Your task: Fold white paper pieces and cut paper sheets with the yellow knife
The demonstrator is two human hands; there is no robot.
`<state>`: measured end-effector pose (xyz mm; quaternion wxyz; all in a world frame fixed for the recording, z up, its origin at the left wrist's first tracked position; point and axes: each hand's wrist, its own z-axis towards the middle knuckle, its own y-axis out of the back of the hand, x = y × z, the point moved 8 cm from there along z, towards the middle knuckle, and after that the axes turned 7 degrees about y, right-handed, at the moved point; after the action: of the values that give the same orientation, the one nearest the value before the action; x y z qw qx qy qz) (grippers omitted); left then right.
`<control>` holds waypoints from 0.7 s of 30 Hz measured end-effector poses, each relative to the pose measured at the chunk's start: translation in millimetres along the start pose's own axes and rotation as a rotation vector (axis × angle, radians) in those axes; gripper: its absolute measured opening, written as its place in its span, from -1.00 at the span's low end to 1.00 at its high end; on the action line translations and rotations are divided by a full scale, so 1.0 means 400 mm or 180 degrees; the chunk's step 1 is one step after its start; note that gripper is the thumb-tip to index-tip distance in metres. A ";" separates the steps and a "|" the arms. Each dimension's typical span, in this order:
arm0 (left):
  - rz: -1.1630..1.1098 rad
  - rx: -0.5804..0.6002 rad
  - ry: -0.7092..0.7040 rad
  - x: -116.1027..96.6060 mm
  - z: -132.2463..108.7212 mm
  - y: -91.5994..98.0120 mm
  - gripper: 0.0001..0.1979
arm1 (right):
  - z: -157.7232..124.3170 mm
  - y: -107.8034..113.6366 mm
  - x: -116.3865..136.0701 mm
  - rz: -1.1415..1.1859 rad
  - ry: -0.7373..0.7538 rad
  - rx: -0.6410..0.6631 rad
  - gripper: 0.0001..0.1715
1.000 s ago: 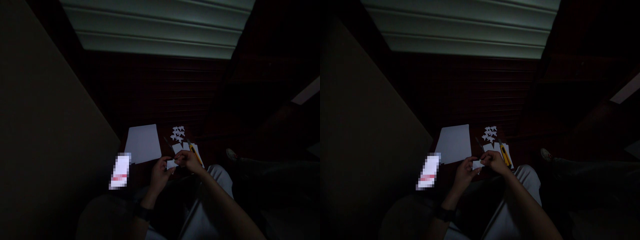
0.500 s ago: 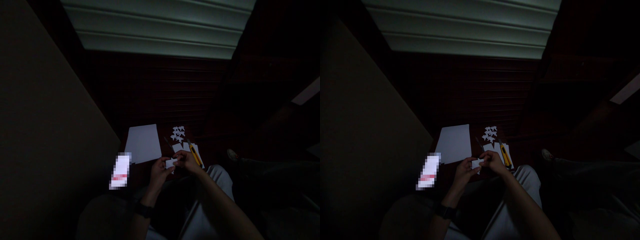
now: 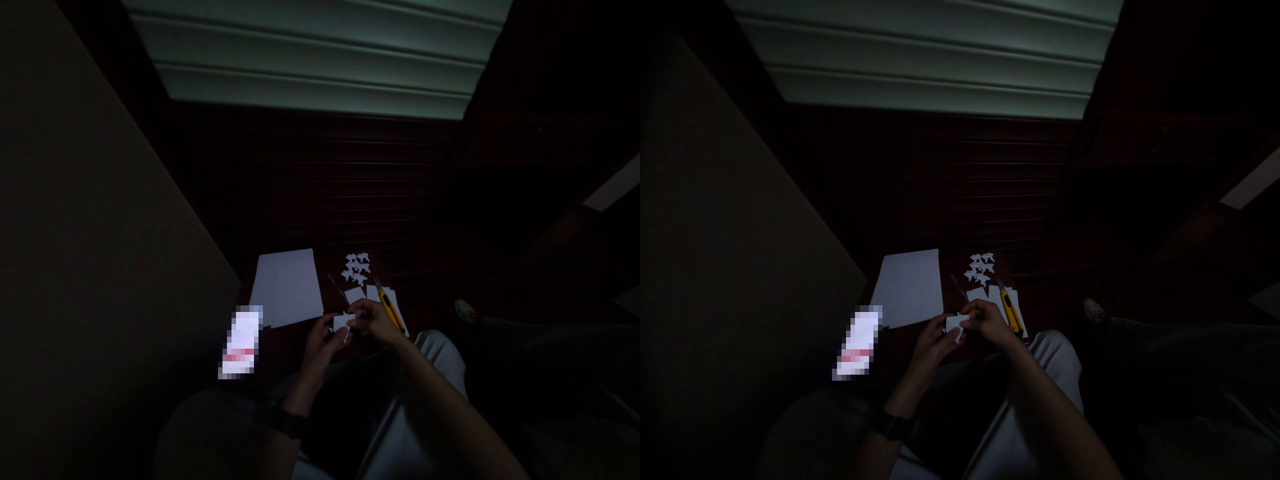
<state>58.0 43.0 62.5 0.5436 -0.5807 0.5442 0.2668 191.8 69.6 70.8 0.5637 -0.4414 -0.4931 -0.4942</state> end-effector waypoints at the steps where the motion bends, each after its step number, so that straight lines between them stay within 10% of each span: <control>1: -0.0052 0.0022 0.0006 0.003 0.002 0.000 -0.53 | 0.001 0.000 -0.001 0.0000 -0.0003 0.0025 -0.61; 21: 0.0623 -0.0423 -0.0112 0.019 0.033 0.048 -0.60 | 0.003 -0.027 0.005 0.0024 -0.0055 0.0427 -0.54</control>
<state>46.2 56.3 45.6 0.4847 -0.5547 0.5698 0.3643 181.1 69.1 73.2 0.5895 -0.4088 -0.5283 -0.4541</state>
